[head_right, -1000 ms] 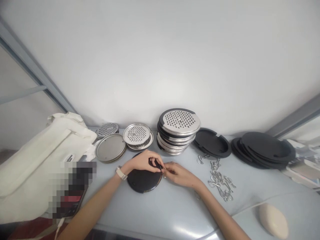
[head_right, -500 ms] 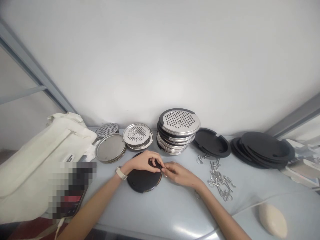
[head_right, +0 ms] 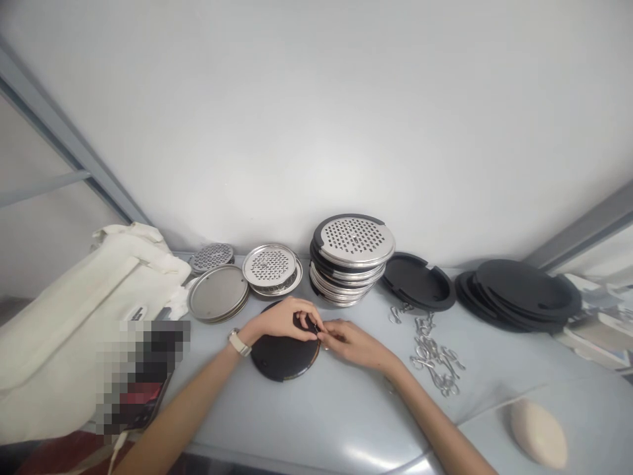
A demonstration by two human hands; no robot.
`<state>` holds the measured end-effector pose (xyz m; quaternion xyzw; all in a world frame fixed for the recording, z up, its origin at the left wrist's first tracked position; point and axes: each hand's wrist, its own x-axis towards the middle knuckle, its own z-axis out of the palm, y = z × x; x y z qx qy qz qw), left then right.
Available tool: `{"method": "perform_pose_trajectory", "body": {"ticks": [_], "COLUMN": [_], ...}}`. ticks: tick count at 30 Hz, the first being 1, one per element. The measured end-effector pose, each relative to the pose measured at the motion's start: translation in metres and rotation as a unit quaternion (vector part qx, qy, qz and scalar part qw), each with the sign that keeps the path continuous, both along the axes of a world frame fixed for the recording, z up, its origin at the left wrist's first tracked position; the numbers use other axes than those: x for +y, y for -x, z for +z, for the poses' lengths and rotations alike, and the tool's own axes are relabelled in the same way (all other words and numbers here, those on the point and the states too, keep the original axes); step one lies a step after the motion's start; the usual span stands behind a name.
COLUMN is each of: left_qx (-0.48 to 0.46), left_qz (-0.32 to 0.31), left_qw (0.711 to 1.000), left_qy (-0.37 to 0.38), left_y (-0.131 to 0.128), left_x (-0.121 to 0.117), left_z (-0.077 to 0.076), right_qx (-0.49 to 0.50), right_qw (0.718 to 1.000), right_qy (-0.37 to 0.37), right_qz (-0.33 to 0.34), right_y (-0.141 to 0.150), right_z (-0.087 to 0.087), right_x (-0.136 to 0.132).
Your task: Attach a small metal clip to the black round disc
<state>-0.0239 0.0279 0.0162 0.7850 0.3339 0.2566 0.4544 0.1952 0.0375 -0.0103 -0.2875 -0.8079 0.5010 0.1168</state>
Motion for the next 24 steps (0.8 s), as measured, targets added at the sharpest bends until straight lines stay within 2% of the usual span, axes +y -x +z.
{"method": "perform_pose_trajectory", "body": {"ticks": [13, 24], "left_qx": [0.009, 0.001], "left_qz": [0.004, 0.001], "left_qw": [1.000, 1.000], "left_qy": [0.015, 0.010], "left_y": [-0.0002, 0.0000], "left_x": [0.0005, 0.0010], "left_z": [0.0008, -0.0009], "right_qx": [0.004, -0.005], "right_qw": [1.000, 1.000], "right_qy": [0.016, 0.002], "right_qz": [0.010, 0.014], "right_y": [0.0012, 0.0003], "right_z": [0.0067, 0.0010], "right_x": [-0.0014, 0.0004]}}
